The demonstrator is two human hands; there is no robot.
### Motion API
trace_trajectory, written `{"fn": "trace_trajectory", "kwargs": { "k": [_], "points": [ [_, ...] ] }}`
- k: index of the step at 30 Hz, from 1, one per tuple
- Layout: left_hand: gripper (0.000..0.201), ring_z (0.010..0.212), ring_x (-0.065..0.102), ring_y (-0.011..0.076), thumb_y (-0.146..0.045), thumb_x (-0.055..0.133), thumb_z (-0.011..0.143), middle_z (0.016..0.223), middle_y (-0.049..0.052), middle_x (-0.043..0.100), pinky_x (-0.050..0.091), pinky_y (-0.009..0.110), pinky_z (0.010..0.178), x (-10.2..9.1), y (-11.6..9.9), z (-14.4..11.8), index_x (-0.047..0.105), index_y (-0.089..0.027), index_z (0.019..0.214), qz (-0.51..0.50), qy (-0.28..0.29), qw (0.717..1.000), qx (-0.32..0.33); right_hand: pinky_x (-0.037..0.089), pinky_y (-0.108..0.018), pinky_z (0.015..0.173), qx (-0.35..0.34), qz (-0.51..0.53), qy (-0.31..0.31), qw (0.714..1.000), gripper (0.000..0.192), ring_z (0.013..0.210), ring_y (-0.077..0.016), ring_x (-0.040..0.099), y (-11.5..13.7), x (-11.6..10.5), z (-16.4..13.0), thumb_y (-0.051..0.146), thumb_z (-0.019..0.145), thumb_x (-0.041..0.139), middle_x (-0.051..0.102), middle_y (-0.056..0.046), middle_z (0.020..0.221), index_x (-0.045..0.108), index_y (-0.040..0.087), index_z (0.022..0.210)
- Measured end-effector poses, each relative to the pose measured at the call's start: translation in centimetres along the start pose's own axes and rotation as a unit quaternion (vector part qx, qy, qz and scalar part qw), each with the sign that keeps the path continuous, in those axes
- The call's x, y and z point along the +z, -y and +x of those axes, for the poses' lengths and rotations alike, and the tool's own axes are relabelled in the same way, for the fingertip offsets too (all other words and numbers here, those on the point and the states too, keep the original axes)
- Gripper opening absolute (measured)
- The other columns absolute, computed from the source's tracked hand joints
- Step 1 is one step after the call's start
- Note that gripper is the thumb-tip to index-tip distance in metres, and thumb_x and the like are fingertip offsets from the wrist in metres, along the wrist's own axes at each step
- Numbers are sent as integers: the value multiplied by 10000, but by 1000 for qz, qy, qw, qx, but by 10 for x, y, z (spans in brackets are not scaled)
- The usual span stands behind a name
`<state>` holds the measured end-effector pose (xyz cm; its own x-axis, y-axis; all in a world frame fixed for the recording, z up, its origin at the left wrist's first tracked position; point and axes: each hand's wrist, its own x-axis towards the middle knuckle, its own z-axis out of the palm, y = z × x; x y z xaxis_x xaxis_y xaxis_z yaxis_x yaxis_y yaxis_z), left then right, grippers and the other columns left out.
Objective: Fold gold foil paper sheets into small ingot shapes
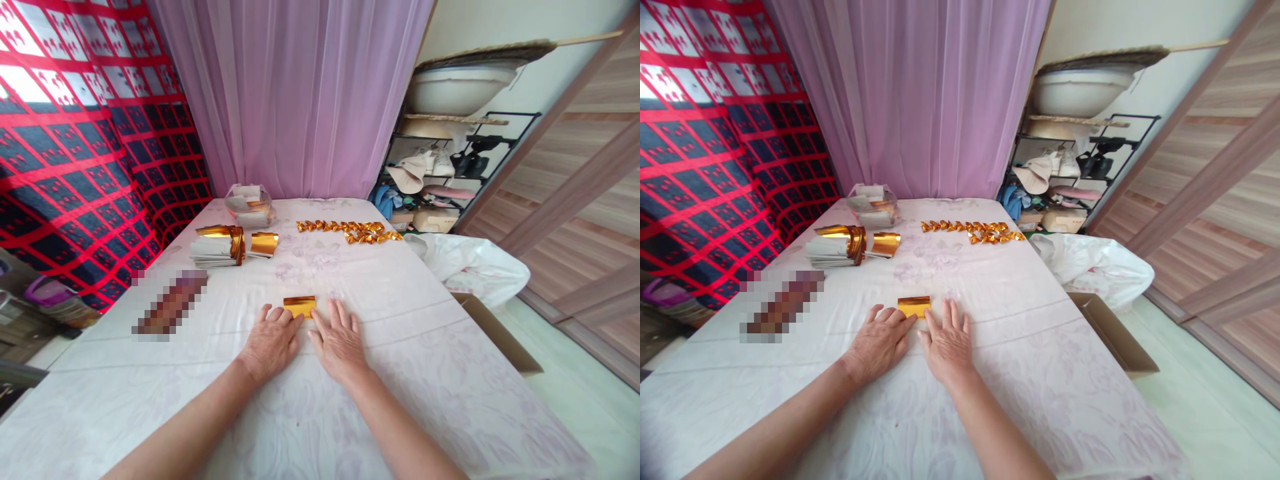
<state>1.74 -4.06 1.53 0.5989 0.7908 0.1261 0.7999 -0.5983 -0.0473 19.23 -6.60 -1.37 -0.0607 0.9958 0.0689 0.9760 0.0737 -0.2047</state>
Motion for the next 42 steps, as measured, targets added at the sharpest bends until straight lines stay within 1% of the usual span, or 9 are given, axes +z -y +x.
{"fn": "trace_trajectory", "kwargs": {
  "k": [4, 6, 12, 16, 21, 31, 34, 37, 42],
  "points": [
    [417, 1013, 569, 262, -302, 505, 927, 1017, 62, 637, 295, 511, 1035, 3, -5, 2, 563, -301, 1340, 5, -29, 1000, -9, 149, -552, 1142, -1, 6, 1, 1000, 517, 1481, -306, 174, 0, 1, 0, 536, 966, 436, 251, -124, 1598, 469, 325, 1437],
    [421, 994, 573, 266, -342, 507, 936, 986, 68, 633, 310, 510, 1020, 4, -9, 4, 555, -317, 1354, 14, -36, 999, -19, 149, -556, 1143, -6, 10, 3, 1000, 525, 1480, -306, 180, 0, 1, 0, 536, 961, 446, 262, -131, 1593, 469, 317, 1438],
    [426, 1028, 570, 278, -390, 501, 945, 1022, 83, 639, 299, 525, 1037, 4, -13, 6, 562, -283, 1353, 25, -42, 999, -18, 161, -568, 1140, -9, 16, -4, 1000, 520, 1474, -309, 201, -1, 0, -1, 523, 955, 471, 285, -137, 1583, 476, 318, 1433],
    [419, 1053, 570, 281, -390, 516, 933, 1067, 87, 646, 288, 534, 1058, 4, -8, 2, 589, -238, 1316, 21, -41, 999, -9, 180, -567, 1137, -8, 19, -12, 1000, 512, 1469, -314, 216, -1, -1, -1, 519, 950, 483, 307, -125, 1576, 487, 326, 1424],
    [410, 1076, 568, 272, -332, 513, 916, 1120, 87, 653, 282, 532, 1077, 4, -1, -8, 596, -188, 1292, 19, -28, 999, -22, 182, -565, 1137, -4, 17, -5, 1000, 522, 1469, -319, 215, 0, -2, -1, 525, 949, 482, 297, -136, 1579, 482, 319, 1429],
    [408, 1217, 541, 273, -364, 473, 939, 1298, 71, 645, 282, 494, 1096, 14, 4, -21, 612, -202, 1288, 17, -85, 996, -26, 181, -554, 1141, 0, 19, -13, 1000, 512, 1468, -312, 219, 1, -2, -2, 528, 949, 480, 300, -129, 1578, 486, 335, 1424],
    [416, 1275, 513, 264, -375, 450, 950, 1359, 39, 615, 286, 478, 1098, 17, 7, -22, 607, -218, 1303, 15, -90, 996, -18, 193, -553, 1139, -1, 18, -14, 1000, 511, 1465, -313, 230, 1, -2, -2, 524, 948, 484, 305, -130, 1576, 487, 334, 1423],
    [425, 1292, 506, 261, -390, 440, 952, 1370, 25, 608, 292, 473, 1101, 18, 9, -23, 606, -225, 1307, 14, -90, 996, -19, 202, -554, 1137, -2, 12, -18, 1000, 499, 1463, -313, 234, 0, -2, -3, 503, 945, 502, 309, -130, 1574, 501, 330, 1413],
    [428, 1311, 492, 281, -348, 425, 948, 1366, 55, 609, 299, 485, 1107, 16, 5, -21, 615, -200, 1302, 16, -87, 996, -17, 163, -601, 1142, -41, 5, -61, 997, 526, 1479, -325, 175, 0, -2, -4, 441, 940, 535, 235, -129, 1600, 462, 304, 1442]
  ]
}}
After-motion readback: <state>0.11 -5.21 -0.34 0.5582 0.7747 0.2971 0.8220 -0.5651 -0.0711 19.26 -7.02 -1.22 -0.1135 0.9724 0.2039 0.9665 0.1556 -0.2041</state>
